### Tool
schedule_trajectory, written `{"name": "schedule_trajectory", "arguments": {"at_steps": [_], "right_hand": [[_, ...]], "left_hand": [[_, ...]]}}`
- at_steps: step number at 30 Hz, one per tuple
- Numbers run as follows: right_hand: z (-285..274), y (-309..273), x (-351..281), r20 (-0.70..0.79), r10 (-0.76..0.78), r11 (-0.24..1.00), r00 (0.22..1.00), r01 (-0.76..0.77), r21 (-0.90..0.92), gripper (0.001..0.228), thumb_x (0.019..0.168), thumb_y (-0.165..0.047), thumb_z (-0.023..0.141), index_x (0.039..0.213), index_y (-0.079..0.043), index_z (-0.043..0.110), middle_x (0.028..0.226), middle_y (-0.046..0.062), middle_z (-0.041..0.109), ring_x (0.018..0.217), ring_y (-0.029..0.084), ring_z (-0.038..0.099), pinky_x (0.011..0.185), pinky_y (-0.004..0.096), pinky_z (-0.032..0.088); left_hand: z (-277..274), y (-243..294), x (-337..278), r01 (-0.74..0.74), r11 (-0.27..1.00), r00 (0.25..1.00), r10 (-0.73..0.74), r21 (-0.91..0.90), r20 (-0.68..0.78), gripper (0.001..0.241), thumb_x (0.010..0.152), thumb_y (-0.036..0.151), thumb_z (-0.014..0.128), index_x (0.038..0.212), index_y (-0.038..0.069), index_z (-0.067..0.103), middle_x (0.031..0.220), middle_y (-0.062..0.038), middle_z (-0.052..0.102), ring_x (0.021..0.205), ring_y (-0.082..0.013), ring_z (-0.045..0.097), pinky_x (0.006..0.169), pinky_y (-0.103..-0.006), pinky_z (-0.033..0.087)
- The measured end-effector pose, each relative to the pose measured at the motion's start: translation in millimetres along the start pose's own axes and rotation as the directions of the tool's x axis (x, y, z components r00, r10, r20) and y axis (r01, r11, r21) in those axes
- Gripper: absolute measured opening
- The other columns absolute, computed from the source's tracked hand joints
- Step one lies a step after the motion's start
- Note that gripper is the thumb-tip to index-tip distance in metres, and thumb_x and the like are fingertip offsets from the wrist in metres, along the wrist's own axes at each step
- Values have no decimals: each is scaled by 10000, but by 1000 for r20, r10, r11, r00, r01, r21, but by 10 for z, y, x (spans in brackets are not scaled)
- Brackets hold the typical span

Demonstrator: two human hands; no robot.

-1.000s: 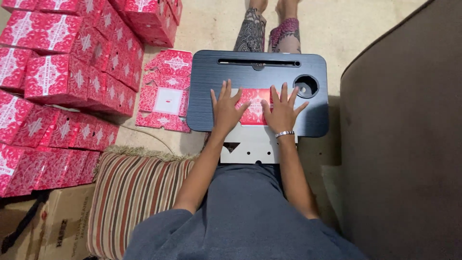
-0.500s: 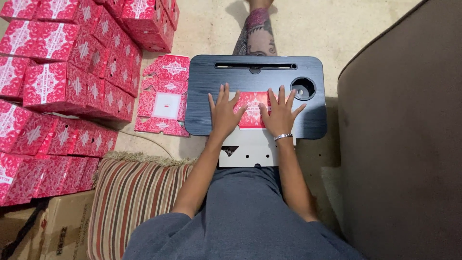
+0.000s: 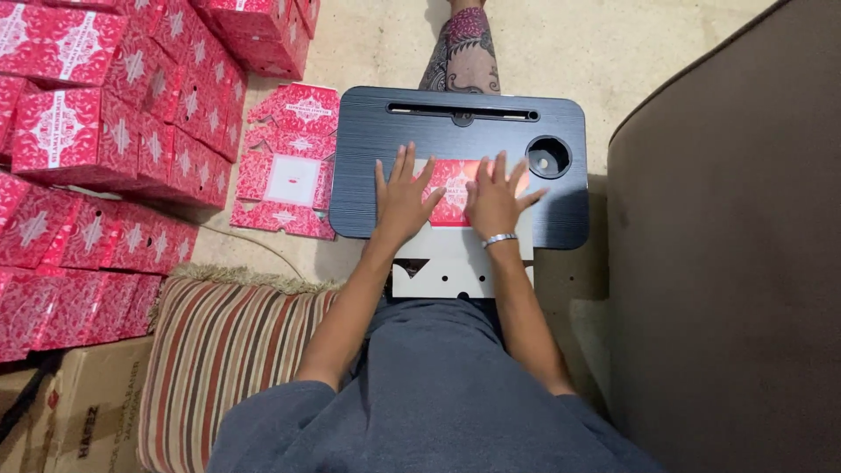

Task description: Assembling cardboard boxes by folding templates and applying decorative paper stickers.

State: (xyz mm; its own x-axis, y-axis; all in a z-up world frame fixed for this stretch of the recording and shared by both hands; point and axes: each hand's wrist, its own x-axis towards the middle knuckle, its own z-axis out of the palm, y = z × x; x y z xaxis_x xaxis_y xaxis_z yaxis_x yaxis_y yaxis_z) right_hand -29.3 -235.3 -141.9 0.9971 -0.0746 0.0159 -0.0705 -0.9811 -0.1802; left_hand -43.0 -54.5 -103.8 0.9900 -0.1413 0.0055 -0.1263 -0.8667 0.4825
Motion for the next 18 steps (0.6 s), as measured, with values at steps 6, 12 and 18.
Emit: {"name": "schedule_trajectory", "arguments": {"at_steps": [6, 12, 18], "right_hand": [[56, -505, -86, 120, -169, 983, 978, 159, 88, 606, 955, -169, 530, 1537, -322, 457, 1698, -5, 259, 1580, 355, 62, 1042, 885, -49], [-65, -361, -115, 77, -111, 991, 991, 105, 78, 526, 983, -256, 508, 1504, -326, 503, 1681, -18, 300, 1573, 350, 106, 1051, 886, 12], [-427, -17, -131, 73, 9, 991, 997, -18, 133, 619, 984, -548, 526, 1540, -282, 470, 1673, 77, 297, 1562, 371, 86, 1017, 899, 64]], "left_hand": [[-38, 18, -29, -26, 995, 999, 24, 97, 23, 567, 1028, 439, 511, 1540, 197, 465, 1666, -190, 264, 1566, -330, 173, 1216, -649, -11], [-17, 8, -31, -28, 999, 1000, 28, 42, -10, 583, 1029, 503, 499, 1524, 195, 490, 1655, -198, 289, 1562, -333, 197, 1212, -644, -9], [-22, 32, -27, -10, 999, 999, 8, -31, -43, 588, 1018, 518, 537, 1513, 203, 507, 1636, -199, 317, 1554, -342, 215, 1210, -633, -35]]}}
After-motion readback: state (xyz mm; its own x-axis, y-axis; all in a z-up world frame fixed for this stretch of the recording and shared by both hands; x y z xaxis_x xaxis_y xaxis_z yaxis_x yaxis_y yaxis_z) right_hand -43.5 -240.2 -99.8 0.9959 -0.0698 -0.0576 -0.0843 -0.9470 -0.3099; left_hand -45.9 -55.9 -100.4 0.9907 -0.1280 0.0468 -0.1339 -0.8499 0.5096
